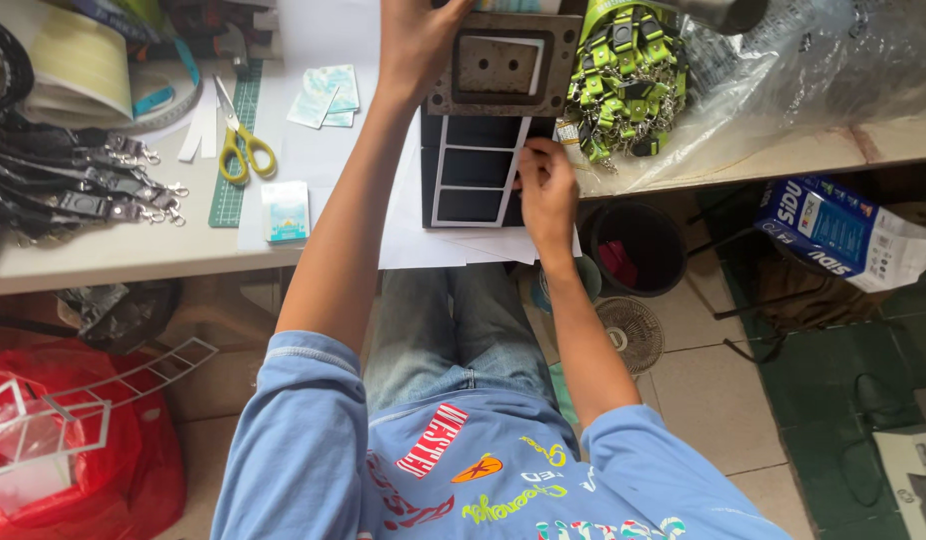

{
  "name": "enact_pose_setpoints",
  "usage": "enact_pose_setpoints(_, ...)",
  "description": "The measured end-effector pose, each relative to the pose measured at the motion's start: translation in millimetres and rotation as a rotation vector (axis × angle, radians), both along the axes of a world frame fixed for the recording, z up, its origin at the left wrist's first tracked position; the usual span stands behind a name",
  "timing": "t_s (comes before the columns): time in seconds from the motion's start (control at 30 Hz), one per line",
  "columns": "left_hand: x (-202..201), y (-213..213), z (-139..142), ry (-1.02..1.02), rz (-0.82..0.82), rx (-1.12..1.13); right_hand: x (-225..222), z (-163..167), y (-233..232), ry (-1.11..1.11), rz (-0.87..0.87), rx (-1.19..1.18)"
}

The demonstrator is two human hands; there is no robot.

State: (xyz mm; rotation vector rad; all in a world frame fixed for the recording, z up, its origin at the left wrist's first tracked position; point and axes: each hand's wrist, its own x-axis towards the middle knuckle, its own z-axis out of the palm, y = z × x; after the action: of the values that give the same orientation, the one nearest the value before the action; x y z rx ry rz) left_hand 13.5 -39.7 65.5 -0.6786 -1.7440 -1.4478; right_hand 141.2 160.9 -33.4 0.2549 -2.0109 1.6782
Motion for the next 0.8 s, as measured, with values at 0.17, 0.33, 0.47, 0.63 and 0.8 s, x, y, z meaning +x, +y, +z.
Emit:
enact_pose_setpoints(0.17, 9, -5, 7, 0.069, -0.018, -0.108, -10, -18, 7, -0.175, 0.092, -0.055)
enact_pose_setpoints(0.33, 16, -6, -4, 0.078, 0.257, -0.280, -4, -30, 19, -0.159, 0.140, 0.019)
enact_pose_setpoints(0.47, 27, -3, -23, -0.078, 0.225, -0.206, 1, -39, 21, -0.241, 0.245, -0.053)
enact_pose_setpoints(0.63, 43, 3, -43, -0.040, 0.209, -0.091, 6, -46, 21, -0.245, 0.200, -0.042)
enact_pose_setpoints(0.8, 53, 11, -53, -0.099, 0.068, 0.040, 7, -48, 22, -0.253, 0.177, -0.049)
